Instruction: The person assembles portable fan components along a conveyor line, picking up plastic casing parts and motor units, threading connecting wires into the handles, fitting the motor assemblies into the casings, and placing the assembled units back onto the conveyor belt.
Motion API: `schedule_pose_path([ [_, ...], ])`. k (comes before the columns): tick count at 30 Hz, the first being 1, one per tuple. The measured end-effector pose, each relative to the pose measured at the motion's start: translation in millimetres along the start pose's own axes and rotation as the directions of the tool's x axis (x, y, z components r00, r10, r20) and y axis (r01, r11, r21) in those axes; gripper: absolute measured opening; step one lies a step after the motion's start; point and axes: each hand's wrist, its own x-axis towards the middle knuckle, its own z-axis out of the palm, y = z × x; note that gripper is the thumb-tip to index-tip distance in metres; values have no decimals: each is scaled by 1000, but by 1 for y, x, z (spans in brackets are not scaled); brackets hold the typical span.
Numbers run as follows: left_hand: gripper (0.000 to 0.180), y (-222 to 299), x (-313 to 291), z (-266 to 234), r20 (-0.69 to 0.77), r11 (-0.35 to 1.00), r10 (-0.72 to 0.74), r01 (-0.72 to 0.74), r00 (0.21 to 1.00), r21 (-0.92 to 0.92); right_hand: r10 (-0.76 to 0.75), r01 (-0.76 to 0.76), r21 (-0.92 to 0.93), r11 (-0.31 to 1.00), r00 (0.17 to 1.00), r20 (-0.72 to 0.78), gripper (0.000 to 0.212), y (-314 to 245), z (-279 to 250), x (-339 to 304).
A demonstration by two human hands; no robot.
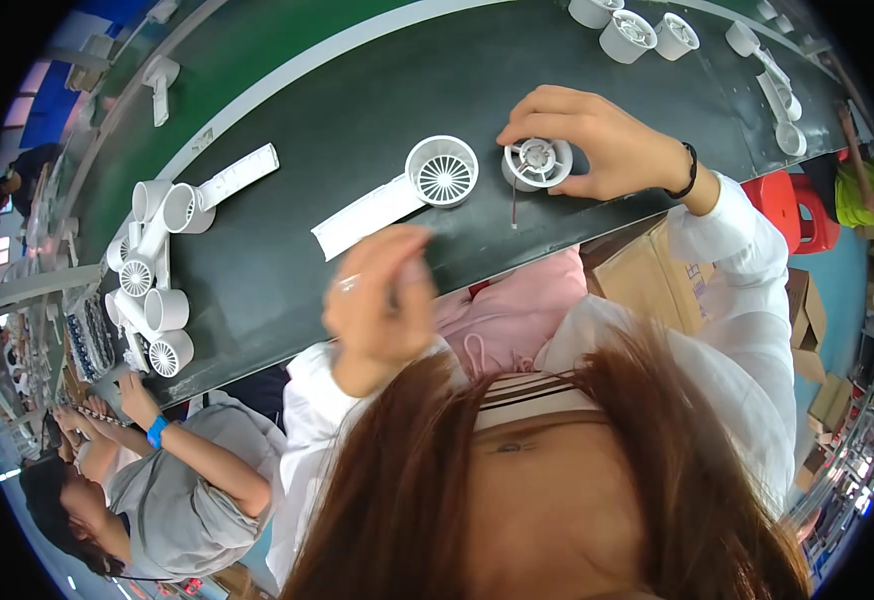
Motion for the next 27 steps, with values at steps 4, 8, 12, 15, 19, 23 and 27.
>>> schedule_pose_path([
  [4, 22, 21, 10, 43, 188, 960, -259, 275, 947, -61, 34, -34, -2, 999, 993, -110, 55, -21, 1, -5],
  [8, 13, 20, 12, 49, 250, 925, -322, 360, 913, -122, 5, 1, 25, 1000, 976, -219, 50, -50, -8, 1],
  [12, 7, 17, 15, 36, 306, 872, -280, 375, 910, -315, 13, 10, 93, 996, 970, -243, 52, -59, -1, 1],
  [15, 7, 16, 11, 28, 332, 835, -299, 413, 895, -363, 13, 7, 73, 997, 963, -269, 52, -58, 9, 5],
  [19, 8, 17, 6, 24, 290, 791, -392, 481, 873, -379, 6, 9, 50, 999, 958, -286, 53, -66, 13, 12],
  [23, 9, 17, 3, 20, 239, 835, -393, 454, 888, -312, 7, 43, 159, 986, 953, -302, 51, -77, 11, 15],
  [27, 11, 21, 2, 7, 321, 666, -501, 595, 804, -449, -62, 112, 116, 987, 927, -371, 49, -77, 20, 13],
])
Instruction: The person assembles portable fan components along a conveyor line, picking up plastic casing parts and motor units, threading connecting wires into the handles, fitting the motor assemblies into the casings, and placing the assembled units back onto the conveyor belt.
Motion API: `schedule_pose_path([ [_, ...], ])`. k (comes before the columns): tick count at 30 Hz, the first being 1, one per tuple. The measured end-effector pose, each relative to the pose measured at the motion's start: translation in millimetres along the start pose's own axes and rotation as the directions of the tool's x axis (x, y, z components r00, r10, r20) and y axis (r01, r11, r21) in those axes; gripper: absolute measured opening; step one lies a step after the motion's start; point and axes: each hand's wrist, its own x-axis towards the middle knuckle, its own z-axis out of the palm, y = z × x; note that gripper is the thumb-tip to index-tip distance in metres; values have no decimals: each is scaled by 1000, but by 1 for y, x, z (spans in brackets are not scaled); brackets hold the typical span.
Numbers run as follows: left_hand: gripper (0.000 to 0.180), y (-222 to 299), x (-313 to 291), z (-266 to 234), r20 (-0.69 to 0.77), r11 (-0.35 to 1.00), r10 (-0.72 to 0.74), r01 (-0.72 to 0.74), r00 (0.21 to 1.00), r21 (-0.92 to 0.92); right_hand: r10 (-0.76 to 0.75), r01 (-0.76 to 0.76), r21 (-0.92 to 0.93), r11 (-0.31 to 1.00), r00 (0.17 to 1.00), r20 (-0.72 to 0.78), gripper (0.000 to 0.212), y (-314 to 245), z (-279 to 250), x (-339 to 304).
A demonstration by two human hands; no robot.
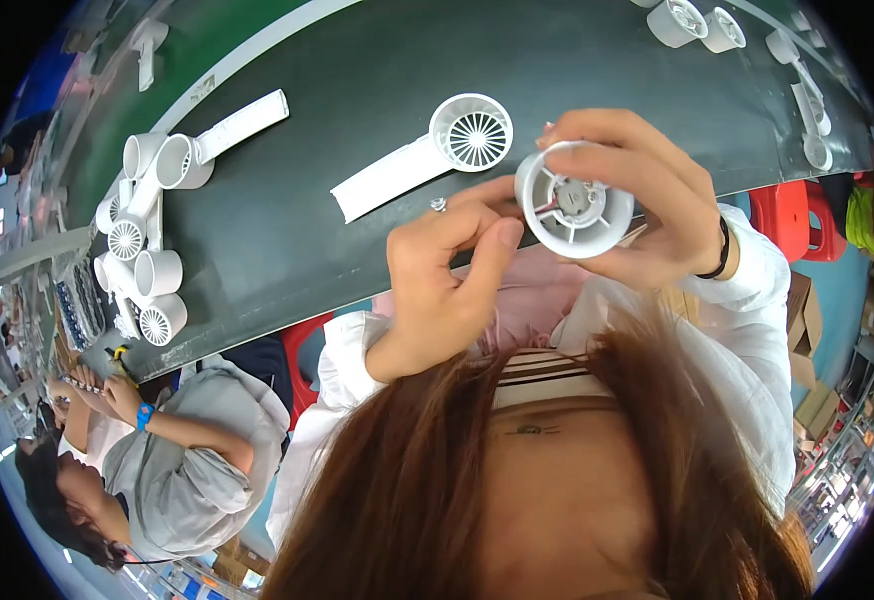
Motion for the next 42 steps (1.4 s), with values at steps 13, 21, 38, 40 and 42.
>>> schedule_pose_path([
  [13, 18, 10, 9, -15, 232, 787, -136, 247, 963, -565, -59, 55, 77, 995, 997, 41, 44, 3, -7, -1],
  [21, 12, 2, 7, -11, -79, 932, 116, -82, 990, 353, 31, -35, 74, 997, 998, 52, 35, 0, 5, 5],
  [38, 34, -43, 23, -36, -47, 549, 376, -181, 925, 816, 310, -187, -483, 855, 932, 188, 20, 1, 14, 66],
  [40, 33, -45, 25, -33, -61, 551, 401, -188, 914, 813, 331, -190, -492, 850, 918, 218, 19, 4, 15, 72],
  [42, 32, -48, 26, -31, -72, 567, 420, -199, 905, 799, 335, -190, -484, 854, 913, 234, 19, 5, 16, 76],
])
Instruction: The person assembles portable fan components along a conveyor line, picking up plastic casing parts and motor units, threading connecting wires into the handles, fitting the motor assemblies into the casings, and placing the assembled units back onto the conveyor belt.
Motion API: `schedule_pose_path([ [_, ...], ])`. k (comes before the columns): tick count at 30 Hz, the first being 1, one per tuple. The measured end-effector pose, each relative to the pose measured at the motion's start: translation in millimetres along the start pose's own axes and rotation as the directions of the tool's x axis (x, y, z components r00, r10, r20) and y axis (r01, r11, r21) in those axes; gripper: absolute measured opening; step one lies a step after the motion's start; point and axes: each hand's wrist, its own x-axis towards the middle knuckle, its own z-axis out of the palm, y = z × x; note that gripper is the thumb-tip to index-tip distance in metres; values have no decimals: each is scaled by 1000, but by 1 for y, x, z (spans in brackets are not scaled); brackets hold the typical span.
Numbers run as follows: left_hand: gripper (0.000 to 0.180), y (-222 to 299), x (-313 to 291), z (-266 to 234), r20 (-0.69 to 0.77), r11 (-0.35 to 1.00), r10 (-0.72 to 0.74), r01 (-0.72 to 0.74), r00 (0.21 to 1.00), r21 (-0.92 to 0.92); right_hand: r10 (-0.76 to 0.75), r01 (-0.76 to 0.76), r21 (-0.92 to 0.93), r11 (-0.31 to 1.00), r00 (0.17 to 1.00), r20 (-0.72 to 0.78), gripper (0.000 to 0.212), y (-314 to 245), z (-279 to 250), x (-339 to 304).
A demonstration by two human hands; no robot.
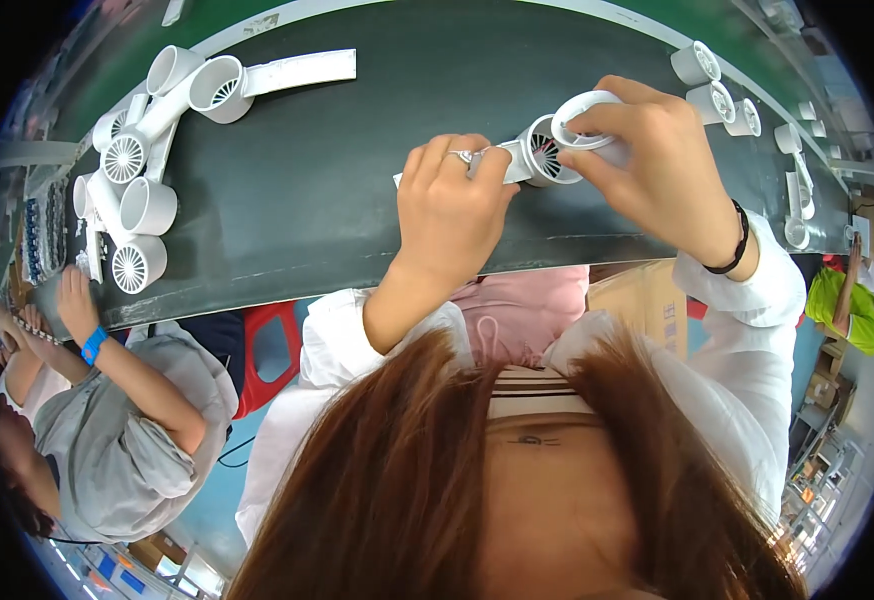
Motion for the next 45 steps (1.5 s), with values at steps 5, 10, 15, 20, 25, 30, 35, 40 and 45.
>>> schedule_pose_path([
  [5, 29, 7, -2, 6, 19, 998, 2, -1, 1000, -55, -58, 58, 46, 997, 998, -7, 18, -2, 2, 2],
  [10, 20, 16, -5, 17, -6, 998, 10, -10, 1000, -68, -28, 26, 22, 999, 994, 109, 18, -5, -5, 0],
  [15, 11, 12, -2, 12, 55, 985, -22, 31, 998, -170, -124, 111, 133, 985, 988, 94, 21, 6, 4, -7],
  [20, 12, 9, 0, 8, 124, 967, -45, 74, 991, -245, -256, 313, 354, 881, 946, -199, 23, 15, 22, -21],
  [25, 20, 8, 3, 11, 102, 966, -118, 138, 988, -218, -142, 387, 460, 799, 865, -482, 26, 25, 57, -31],
  [30, 14, 8, 6, 11, 125, 988, -103, 116, 987, -97, 100, 241, 598, 765, 872, -479, 29, 22, 67, -40],
  [35, 9, 11, 16, 17, 52, 992, -4, 11, 999, -126, 248, 204, 652, 730, 810, -531, 27, 22, 79, -47],
  [40, 8, 4, 9, 16, 38, 980, -44, 50, 998, -191, 198, 228, 599, 768, 805, -559, 29, 16, 91, -48],
  [45, 4, 9, 4, 19, 24, 976, -87, 90, 996, -198, 354, 212, 708, 673, 749, -560, 23, 11, 106, -54],
])
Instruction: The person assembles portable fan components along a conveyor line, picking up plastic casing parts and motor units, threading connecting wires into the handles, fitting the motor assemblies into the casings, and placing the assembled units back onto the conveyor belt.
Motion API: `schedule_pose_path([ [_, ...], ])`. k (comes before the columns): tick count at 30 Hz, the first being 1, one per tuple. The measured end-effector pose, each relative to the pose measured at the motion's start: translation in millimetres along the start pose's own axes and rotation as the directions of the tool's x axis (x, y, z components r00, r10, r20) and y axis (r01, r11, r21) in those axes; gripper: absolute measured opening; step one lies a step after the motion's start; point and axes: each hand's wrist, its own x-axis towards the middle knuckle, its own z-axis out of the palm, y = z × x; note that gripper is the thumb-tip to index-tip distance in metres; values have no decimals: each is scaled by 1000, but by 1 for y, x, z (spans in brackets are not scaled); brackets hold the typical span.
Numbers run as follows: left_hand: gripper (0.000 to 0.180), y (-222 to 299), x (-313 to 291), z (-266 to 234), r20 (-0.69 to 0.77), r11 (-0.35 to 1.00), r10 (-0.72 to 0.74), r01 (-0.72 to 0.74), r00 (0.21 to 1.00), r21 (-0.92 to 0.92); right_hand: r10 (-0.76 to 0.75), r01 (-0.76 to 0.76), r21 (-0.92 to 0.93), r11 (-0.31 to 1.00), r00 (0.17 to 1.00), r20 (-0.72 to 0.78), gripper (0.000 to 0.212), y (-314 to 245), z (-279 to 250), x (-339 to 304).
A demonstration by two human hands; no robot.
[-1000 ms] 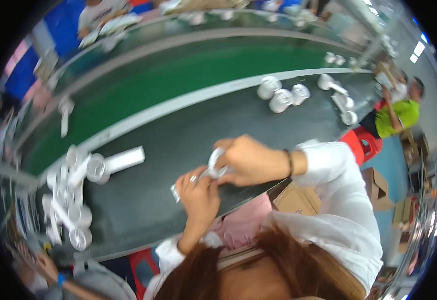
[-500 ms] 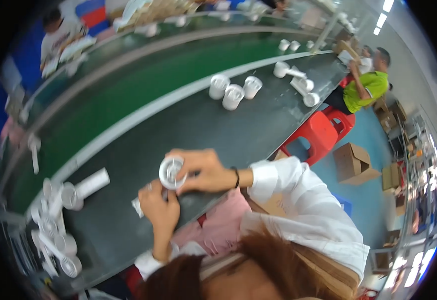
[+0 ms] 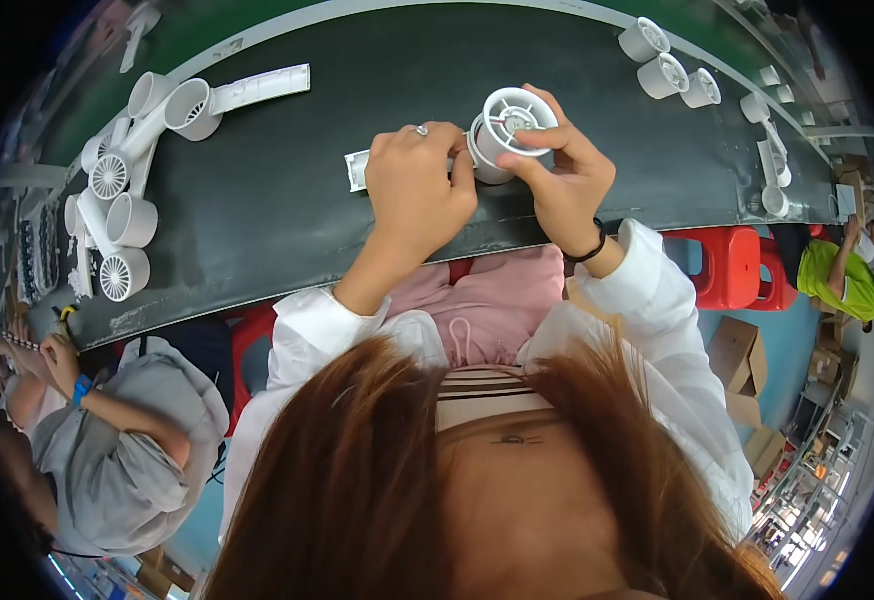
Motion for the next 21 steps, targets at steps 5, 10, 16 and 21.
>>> schedule_pose_path([
  [5, 2, -4, -3, 0, -28, 998, 55, -54, 998, 42, 48, -77, 131, 988, 977, 210, 19, -1, -27, 11],
  [10, 7, -6, -1, 7, -69, 988, 133, -127, 989, 92, 85, -109, 37, 993, 914, 396, 10, -1, -51, 32],
  [16, 7, -9, -1, 7, -32, 991, 135, -135, 990, 27, -91, 163, -98, 982, 853, 514, 31, -3, -44, 50],
  [21, 7, -9, -2, 2, -18, 990, 141, -142, 990, -20, -55, 179, -115, 977, 737, 674, 31, -9, -51, 67],
])
